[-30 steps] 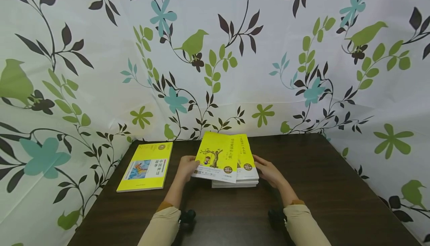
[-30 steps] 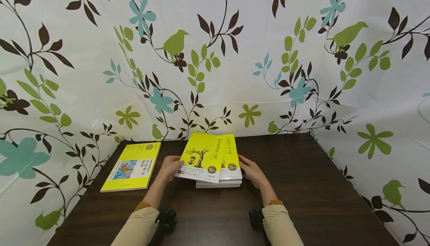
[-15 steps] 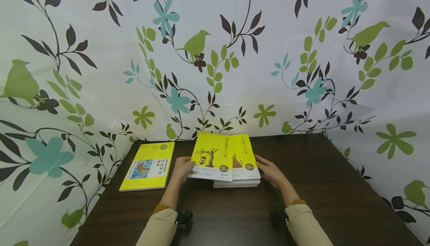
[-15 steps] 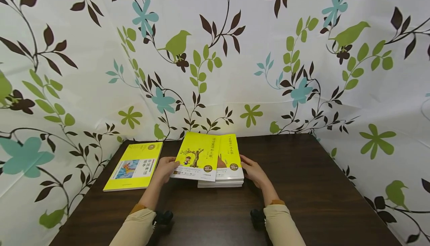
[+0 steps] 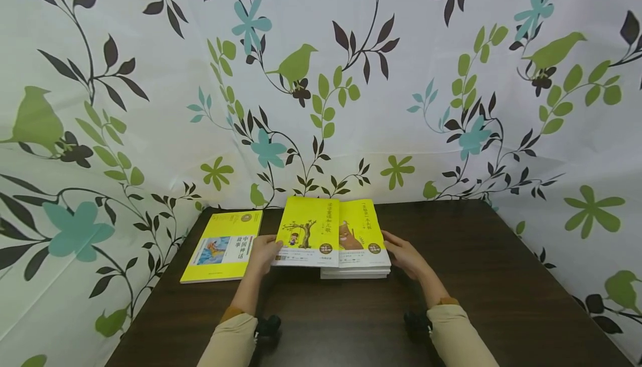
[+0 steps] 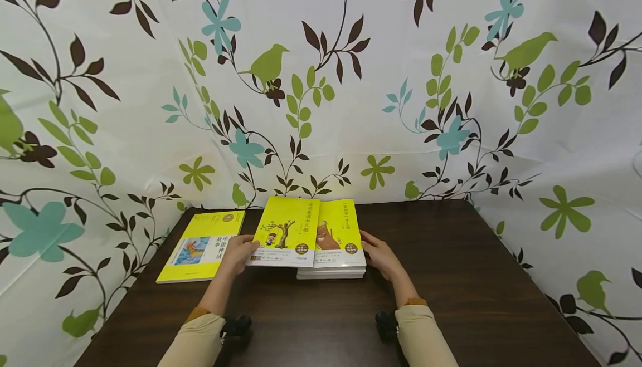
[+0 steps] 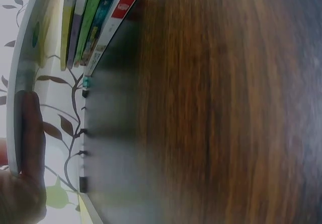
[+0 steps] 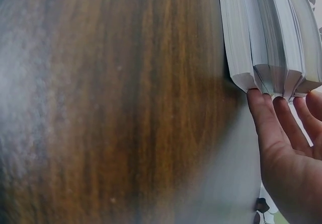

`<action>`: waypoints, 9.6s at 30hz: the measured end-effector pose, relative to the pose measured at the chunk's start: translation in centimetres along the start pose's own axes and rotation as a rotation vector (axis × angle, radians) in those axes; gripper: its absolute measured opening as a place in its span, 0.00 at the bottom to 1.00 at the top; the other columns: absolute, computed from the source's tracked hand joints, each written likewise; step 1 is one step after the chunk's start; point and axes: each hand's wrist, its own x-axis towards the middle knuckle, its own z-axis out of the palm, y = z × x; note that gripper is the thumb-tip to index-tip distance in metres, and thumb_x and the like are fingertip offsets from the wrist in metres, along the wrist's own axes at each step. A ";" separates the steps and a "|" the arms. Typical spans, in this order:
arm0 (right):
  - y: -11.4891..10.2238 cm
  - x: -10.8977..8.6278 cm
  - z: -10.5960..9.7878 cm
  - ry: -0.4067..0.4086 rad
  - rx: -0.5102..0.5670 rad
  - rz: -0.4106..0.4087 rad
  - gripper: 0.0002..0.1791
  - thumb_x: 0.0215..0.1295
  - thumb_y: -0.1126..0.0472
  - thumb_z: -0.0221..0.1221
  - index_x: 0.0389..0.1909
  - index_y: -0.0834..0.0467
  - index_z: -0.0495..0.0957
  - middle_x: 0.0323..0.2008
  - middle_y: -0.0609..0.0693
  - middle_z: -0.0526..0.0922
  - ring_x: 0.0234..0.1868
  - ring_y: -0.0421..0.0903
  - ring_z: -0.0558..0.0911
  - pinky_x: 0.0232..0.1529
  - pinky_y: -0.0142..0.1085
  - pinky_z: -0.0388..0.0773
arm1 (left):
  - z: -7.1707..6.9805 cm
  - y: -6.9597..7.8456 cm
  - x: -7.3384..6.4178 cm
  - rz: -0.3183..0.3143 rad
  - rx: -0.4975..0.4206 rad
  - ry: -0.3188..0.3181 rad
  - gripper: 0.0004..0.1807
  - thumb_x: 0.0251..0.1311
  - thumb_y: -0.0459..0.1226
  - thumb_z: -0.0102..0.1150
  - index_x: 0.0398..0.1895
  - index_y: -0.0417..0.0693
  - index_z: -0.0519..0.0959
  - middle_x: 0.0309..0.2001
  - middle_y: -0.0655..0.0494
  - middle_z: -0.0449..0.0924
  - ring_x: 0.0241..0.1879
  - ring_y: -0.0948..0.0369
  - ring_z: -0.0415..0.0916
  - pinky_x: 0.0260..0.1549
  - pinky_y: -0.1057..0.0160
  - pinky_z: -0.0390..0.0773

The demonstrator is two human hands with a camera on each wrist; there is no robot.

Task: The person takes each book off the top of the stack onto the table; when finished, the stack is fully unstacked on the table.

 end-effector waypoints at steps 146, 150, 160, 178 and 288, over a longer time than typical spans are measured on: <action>0.2 -0.2 0.2 0.024 -0.024 0.030 0.32 0.76 0.48 0.47 0.76 0.50 0.55 0.76 0.62 0.52 0.74 0.66 0.55 0.65 0.65 0.61 | 1.5 -0.4 -0.1 0.255 0.199 -0.068 0.24 0.71 0.39 0.49 0.65 0.35 0.71 0.63 0.36 0.73 0.61 0.41 0.72 0.59 0.44 0.73; 0.2 -0.1 0.3 0.027 -0.017 0.026 0.32 0.76 0.48 0.47 0.76 0.51 0.55 0.75 0.63 0.53 0.73 0.66 0.56 0.65 0.65 0.62 | 2.5 -0.1 -0.3 0.259 0.162 -0.104 0.24 0.71 0.39 0.49 0.65 0.35 0.71 0.62 0.36 0.73 0.52 0.43 0.79 0.46 0.51 0.82; 0.0 -0.2 0.2 0.021 -0.006 0.025 0.31 0.76 0.48 0.48 0.76 0.50 0.56 0.76 0.62 0.53 0.74 0.66 0.55 0.65 0.66 0.61 | 4.5 -0.2 -0.3 0.259 0.110 -0.169 0.24 0.71 0.37 0.50 0.65 0.32 0.70 0.64 0.34 0.71 0.52 0.42 0.80 0.47 0.52 0.83; 0.1 -0.1 0.2 0.008 0.025 -0.003 0.30 0.76 0.51 0.47 0.76 0.52 0.56 0.75 0.63 0.55 0.74 0.65 0.57 0.64 0.63 0.65 | 6.0 0.0 -0.2 0.244 0.180 -0.191 0.24 0.68 0.38 0.54 0.64 0.33 0.72 0.59 0.37 0.77 0.53 0.47 0.80 0.51 0.52 0.81; -0.5 -2.6 -3.4 0.279 0.255 0.072 0.32 0.74 0.60 0.52 0.74 0.66 0.55 0.51 0.62 0.74 0.34 0.41 0.80 0.32 0.32 0.79 | 7.4 -0.2 0.4 0.083 -0.134 -0.432 0.31 0.64 0.23 0.52 0.72 0.36 0.62 0.71 0.36 0.60 0.71 0.43 0.60 0.62 0.52 0.72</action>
